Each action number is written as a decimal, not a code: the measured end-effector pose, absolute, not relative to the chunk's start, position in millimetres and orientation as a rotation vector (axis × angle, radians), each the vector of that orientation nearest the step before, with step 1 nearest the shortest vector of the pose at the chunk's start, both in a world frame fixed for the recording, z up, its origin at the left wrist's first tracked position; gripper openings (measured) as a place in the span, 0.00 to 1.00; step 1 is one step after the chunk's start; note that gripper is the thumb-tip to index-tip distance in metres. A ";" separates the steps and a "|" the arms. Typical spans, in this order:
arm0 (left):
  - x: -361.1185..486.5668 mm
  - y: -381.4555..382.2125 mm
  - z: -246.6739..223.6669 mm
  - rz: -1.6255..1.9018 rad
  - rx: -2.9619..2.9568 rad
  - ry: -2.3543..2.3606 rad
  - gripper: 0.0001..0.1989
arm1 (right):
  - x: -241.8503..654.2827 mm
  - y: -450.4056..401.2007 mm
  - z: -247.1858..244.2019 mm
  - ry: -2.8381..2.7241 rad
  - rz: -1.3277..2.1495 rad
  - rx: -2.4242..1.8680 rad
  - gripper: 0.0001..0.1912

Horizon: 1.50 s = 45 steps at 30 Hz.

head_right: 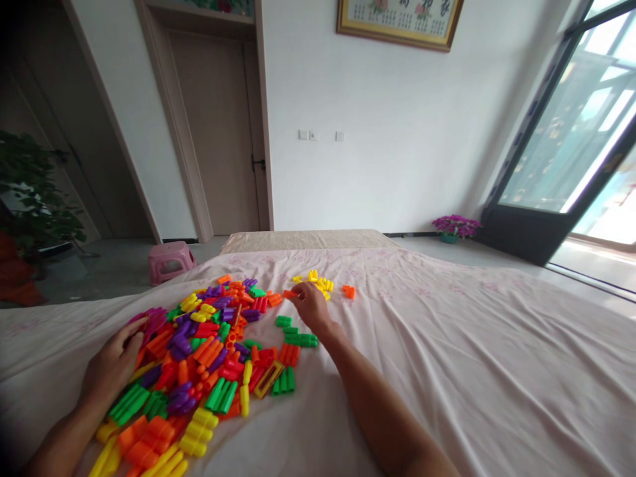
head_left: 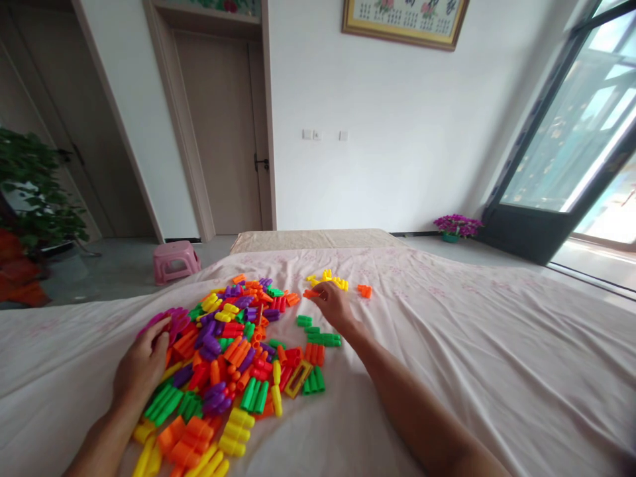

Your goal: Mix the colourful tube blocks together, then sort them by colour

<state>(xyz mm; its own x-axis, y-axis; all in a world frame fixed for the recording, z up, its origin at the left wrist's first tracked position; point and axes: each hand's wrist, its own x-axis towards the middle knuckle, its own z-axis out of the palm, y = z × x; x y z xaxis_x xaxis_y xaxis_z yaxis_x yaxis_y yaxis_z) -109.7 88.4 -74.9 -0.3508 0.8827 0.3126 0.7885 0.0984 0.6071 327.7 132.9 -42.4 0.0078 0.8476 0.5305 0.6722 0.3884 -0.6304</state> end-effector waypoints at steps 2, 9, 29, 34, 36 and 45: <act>-110.5 89.3 -75.6 1.065 1.706 2.249 0.26 | 351.2 143.7 -41.9 -1.528 0.211 -1.403 0.07; -108.4 88.2 -72.6 1.054 1.690 2.248 0.27 | 432.1 154.8 -57.1 -1.240 0.160 -1.764 0.12; -104.8 86.7 -70.5 1.080 1.651 2.245 0.27 | 335.0 129.4 -52.7 -2.123 0.112 -1.368 0.20; -104.6 87.4 -70.3 1.067 1.650 2.253 0.27 | 307.1 129.6 -61.0 -2.355 0.096 -1.353 0.31; -105.4 87.8 -71.1 1.073 1.656 2.253 0.27 | 303.4 133.7 -64.6 -2.391 0.079 -1.340 0.31; -104.0 87.0 -69.6 1.086 1.657 2.236 0.26 | 305.9 136.2 -57.5 -2.232 0.071 -1.311 0.18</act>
<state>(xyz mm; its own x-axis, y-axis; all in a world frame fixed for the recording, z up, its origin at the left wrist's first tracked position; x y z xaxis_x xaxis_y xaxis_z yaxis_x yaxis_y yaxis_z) -104.0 87.0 -69.6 -0.3766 0.8811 0.2860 0.7696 0.1257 0.6260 305.9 136.2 -57.5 -0.3769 0.8224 0.4262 0.7936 0.5240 -0.3094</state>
